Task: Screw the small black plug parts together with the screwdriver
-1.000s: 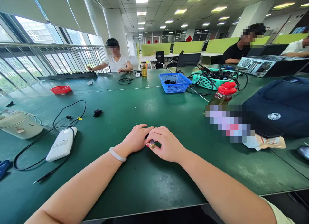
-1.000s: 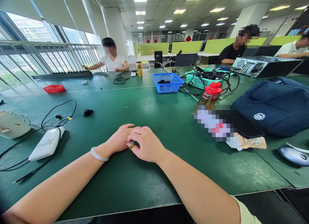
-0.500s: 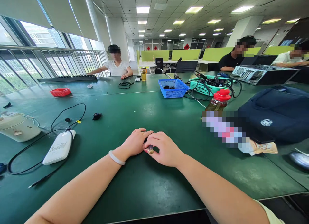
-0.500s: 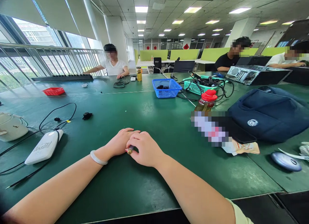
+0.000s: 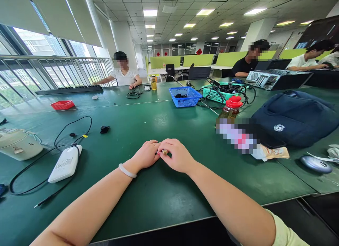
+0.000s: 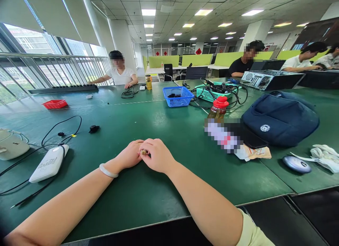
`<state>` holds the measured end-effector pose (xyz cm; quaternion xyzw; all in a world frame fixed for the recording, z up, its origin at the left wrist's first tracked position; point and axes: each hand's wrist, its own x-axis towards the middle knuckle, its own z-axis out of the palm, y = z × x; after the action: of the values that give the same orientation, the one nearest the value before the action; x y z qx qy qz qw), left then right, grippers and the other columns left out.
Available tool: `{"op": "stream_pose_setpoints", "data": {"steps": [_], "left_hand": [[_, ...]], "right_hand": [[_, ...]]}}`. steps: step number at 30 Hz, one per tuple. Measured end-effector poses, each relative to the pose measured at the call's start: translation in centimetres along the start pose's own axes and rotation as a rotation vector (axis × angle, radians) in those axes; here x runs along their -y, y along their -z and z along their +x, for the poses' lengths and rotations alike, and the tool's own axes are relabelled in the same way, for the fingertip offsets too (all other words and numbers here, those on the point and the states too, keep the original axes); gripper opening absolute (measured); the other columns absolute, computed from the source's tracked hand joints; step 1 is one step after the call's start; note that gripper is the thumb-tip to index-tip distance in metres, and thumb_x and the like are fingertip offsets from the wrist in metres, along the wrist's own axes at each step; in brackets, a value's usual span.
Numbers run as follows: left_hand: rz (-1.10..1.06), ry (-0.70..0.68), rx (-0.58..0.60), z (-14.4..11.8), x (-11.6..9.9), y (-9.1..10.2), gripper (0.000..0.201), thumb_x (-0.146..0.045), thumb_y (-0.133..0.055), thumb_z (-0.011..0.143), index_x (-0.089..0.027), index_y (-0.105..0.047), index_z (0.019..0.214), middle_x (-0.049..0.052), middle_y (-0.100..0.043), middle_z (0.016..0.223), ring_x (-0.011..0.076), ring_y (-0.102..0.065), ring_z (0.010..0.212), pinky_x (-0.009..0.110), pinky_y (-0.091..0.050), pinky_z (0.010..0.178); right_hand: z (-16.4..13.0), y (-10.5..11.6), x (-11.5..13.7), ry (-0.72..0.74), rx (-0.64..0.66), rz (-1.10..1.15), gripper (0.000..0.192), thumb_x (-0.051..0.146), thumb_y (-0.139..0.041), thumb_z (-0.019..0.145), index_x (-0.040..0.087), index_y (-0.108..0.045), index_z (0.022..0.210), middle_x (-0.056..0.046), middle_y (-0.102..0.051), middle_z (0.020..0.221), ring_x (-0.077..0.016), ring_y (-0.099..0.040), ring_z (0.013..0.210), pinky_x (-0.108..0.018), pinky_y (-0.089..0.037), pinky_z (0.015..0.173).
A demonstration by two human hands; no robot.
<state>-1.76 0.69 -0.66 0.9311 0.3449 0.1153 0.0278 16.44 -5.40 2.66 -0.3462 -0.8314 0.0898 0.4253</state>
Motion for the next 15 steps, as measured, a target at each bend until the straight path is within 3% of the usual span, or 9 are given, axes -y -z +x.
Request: {"op": "stream_pose_setpoints", "data": {"steps": [4, 8, 11, 12, 13, 14, 15], "left_hand": [[-0.007, -0.006, -0.019, 0.0, 0.3, 0.1, 0.027, -0.033, -0.048, 0.095, -0.021, -0.063, 0.113, 0.007, -0.067, 0.12, 0.0269, -0.054, 0.122, 0.046, -0.041, 0.106], [0.024, 0.025, -0.07, -0.2, -0.9, 2.1, 0.036, -0.037, -0.049, 0.095, -0.019, -0.058, 0.125, 0.01, -0.065, 0.125, 0.0282, -0.054, 0.122, 0.047, -0.044, 0.103], [0.041, -0.024, -0.288, -1.9, -5.5, 4.3, 0.039, -0.027, -0.042, 0.096, -0.018, -0.053, 0.132, 0.011, -0.061, 0.131, 0.0267, -0.057, 0.119, 0.047, -0.045, 0.102], [0.04, -0.117, -0.343, -3.0, -7.7, 4.9, 0.038, -0.023, -0.038, 0.096, -0.022, -0.055, 0.131, 0.009, -0.062, 0.129, 0.0258, -0.058, 0.117, 0.048, -0.046, 0.1], [0.027, -0.3, -0.348, -4.2, -10.0, 5.4, 0.037, -0.024, -0.04, 0.095, -0.029, -0.056, 0.129, 0.006, -0.064, 0.126, 0.0261, -0.06, 0.115, 0.047, -0.05, 0.095], [-0.021, -0.485, -0.323, -5.5, -12.4, 5.7, 0.036, -0.03, -0.045, 0.094, -0.037, -0.056, 0.128, 0.002, -0.067, 0.122, 0.0255, -0.062, 0.112, 0.044, -0.053, 0.09], [-0.077, -0.563, -0.301, -6.9, -14.5, 5.9, 0.036, -0.034, -0.049, 0.093, -0.045, -0.055, 0.126, -0.002, -0.068, 0.118, 0.0247, -0.063, 0.11, 0.044, -0.054, 0.089]], "right_hand": [[-0.1, 0.1, -0.5, -0.046, -0.074, -0.027, 0.007, 0.018, -0.059, 0.088, 0.021, -0.065, 0.084, -0.002, -0.067, 0.088, -0.0154, -0.062, 0.08, -0.032, -0.047, 0.082], [-0.2, -0.1, -0.9, -0.047, -0.125, -0.023, 0.011, 0.021, -0.056, 0.089, 0.021, -0.064, 0.081, -0.003, -0.067, 0.085, -0.015, -0.061, 0.076, -0.031, -0.049, 0.081], [-0.4, 0.1, -0.7, -0.024, -0.217, -0.027, 0.019, 0.028, -0.051, 0.09, 0.021, -0.06, 0.075, -0.002, -0.063, 0.074, -0.0163, -0.058, 0.07, -0.032, -0.049, 0.075], [-0.4, 0.2, -0.5, -0.015, -0.264, -0.009, 0.023, 0.033, -0.049, 0.09, 0.022, -0.059, 0.073, -0.003, -0.062, 0.073, -0.0172, -0.058, 0.07, -0.032, -0.049, 0.073], [-0.5, 0.3, -0.3, 0.006, -0.301, 0.026, 0.03, 0.038, -0.046, 0.092, 0.022, -0.057, 0.069, -0.003, -0.061, 0.071, -0.018, -0.059, 0.072, -0.033, -0.05, 0.073], [-0.6, 0.5, 0.0, 0.007, -0.336, 0.063, 0.037, 0.042, -0.041, 0.095, 0.023, -0.055, 0.066, -0.004, -0.06, 0.069, -0.0188, -0.059, 0.073, -0.034, -0.05, 0.075], [-0.6, 0.5, 0.4, -0.024, -0.396, 0.104, 0.043, 0.044, -0.034, 0.098, 0.023, -0.053, 0.065, -0.004, -0.059, 0.068, -0.0188, -0.059, 0.073, -0.034, -0.05, 0.075]]}}
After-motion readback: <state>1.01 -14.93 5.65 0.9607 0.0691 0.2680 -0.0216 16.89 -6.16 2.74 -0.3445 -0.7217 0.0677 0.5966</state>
